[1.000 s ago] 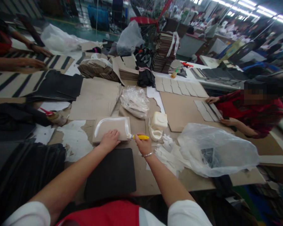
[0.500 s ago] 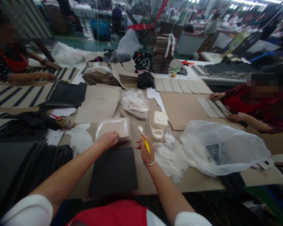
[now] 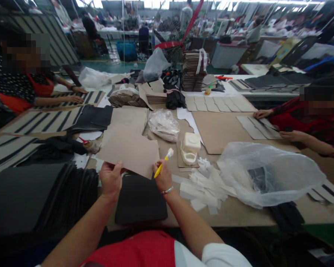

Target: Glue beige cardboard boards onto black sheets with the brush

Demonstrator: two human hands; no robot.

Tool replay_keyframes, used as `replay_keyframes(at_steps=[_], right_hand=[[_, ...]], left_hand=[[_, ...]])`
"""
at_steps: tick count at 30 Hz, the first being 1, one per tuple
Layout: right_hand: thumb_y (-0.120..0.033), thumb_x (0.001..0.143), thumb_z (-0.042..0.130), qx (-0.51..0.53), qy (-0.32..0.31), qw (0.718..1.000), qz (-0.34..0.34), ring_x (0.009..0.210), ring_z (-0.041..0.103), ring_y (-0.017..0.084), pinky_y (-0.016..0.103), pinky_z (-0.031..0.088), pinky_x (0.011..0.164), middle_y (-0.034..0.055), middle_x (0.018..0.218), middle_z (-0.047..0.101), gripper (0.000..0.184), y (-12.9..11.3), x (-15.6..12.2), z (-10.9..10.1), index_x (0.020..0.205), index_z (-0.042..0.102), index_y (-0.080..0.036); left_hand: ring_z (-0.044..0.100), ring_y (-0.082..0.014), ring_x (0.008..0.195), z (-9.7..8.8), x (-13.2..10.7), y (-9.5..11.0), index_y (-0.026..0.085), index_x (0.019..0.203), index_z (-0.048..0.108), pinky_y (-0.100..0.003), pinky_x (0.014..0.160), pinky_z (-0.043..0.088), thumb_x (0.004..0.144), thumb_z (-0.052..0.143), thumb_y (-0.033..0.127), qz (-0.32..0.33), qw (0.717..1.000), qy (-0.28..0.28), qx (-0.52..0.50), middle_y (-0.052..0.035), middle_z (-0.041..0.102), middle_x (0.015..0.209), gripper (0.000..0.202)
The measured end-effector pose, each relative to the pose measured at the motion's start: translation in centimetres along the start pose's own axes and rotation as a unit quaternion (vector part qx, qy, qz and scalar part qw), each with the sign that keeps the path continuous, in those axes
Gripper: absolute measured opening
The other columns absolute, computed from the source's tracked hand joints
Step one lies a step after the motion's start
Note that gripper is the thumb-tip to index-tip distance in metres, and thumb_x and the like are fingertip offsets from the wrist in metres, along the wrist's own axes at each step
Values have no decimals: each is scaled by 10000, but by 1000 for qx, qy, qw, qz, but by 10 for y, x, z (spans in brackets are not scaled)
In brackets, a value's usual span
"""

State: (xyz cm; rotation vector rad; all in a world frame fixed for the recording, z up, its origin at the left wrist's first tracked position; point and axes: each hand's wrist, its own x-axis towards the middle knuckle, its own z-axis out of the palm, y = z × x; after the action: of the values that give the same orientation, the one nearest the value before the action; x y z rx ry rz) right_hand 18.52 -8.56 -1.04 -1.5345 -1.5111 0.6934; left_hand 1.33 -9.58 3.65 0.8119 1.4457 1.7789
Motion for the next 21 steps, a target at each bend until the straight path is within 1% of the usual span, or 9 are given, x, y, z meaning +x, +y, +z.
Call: replay_keyframes(at_steps=[4,6,8,11,12,14,17,19,21], right_hand=[[-350,805,537,54,12,998,2,642,583,140,288,472,645,-13,711,588,236,6,-8,-8,948,412,-209],[-352,801,545,75,12,997,5,631,573,130,280,474,638,-25,702,574,247,11,-16,-17,950,407,-212],[-359,800,551,60,6,998,-1,639,575,130,280,478,637,-20,716,575,257,18,-26,-29,955,410,-211],[-374,800,558,-14,-14,999,-26,655,585,138,283,482,636,-2,741,586,256,33,-47,-51,945,431,-206],[-380,804,554,-42,-24,998,-35,656,587,141,282,484,631,3,747,587,249,39,-55,-57,939,439,-205],[-390,819,534,-88,-45,994,-48,657,592,146,280,484,617,15,758,592,235,52,-73,-64,935,451,-203],[-396,846,495,-135,-73,986,-61,657,600,155,277,481,599,33,766,604,214,70,-97,-62,922,464,-198],[-402,860,472,-163,-83,981,-67,643,600,158,274,475,580,40,758,609,212,78,-108,-53,906,473,-195],[-411,870,452,-183,-83,977,-71,632,600,158,271,469,567,46,754,613,225,84,-114,-44,898,480,-190]], left_hand=[[607,-114,769,-2,-16,0,199,927,523,-258,696,513,669,690,295,-72,992,-16,-107,-2,613,888,322],[610,-105,764,-13,-19,-2,230,953,503,-257,693,511,697,673,331,-96,985,-15,-140,14,608,912,323],[608,-95,721,-31,-22,-8,242,950,501,-254,668,508,718,650,383,-123,981,1,-147,32,605,885,310],[570,-83,620,-68,-35,-27,189,844,556,-229,612,492,667,680,418,-173,982,34,-73,39,591,738,314],[555,-84,601,-80,-43,-35,169,799,576,-222,592,485,641,697,418,-192,980,34,-32,37,582,698,319],[545,-99,598,-103,-61,-51,143,742,611,-220,558,475,607,711,428,-235,971,8,51,23,581,664,331],[566,-128,636,-129,-84,-71,132,795,646,-226,546,468,605,698,445,-271,952,-31,138,-10,621,706,370],[579,-135,648,-141,-92,-80,132,909,645,-228,558,461,623,686,435,-267,947,-26,175,-25,647,735,419],[593,-143,668,-148,-92,-86,130,956,646,-240,600,464,643,670,418,-254,942,-25,216,-39,667,751,425]])
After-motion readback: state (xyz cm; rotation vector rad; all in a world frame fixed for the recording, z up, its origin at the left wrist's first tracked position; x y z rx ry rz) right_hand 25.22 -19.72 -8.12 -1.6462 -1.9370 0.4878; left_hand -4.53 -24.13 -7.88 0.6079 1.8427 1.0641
